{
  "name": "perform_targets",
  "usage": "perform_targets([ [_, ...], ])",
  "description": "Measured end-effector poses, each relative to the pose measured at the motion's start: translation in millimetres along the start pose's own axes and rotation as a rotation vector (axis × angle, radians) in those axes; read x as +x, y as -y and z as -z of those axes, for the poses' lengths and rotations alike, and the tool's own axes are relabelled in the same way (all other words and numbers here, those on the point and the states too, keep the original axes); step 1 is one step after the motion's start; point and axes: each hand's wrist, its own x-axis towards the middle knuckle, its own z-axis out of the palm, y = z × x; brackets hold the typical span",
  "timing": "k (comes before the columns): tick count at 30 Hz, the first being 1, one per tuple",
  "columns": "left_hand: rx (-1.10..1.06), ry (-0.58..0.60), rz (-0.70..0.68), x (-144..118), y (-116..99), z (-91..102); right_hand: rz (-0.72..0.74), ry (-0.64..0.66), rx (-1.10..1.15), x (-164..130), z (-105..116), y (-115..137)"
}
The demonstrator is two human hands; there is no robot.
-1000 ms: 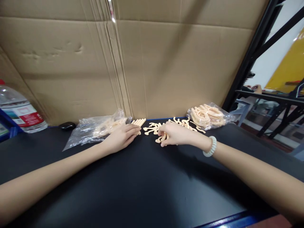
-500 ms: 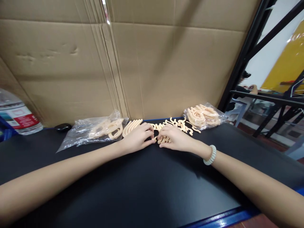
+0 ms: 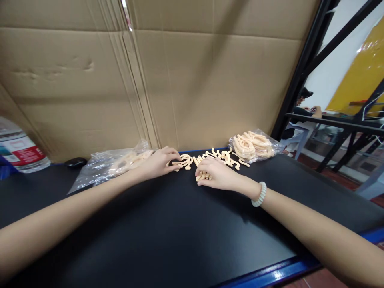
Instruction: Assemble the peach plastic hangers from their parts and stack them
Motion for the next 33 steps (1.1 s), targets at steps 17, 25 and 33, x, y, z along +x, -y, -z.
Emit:
perform_targets([
  [17,0.099,0.127,-0.011,32.5,21.4,-28.6,-0.022,0.012,-0.083,-5.2,15.1,-4.6],
  [25,0.133,0.05,-0.06,-15.7,-47.4,1.5,-0.119,0.061,-0.206,-13.5,19.6,8.0],
  [33,0.008,0.027,-0.163,-91.8,-92.1,22.5,-0.155,0.043,-0.337,8.2,-21.1,-5.6],
])
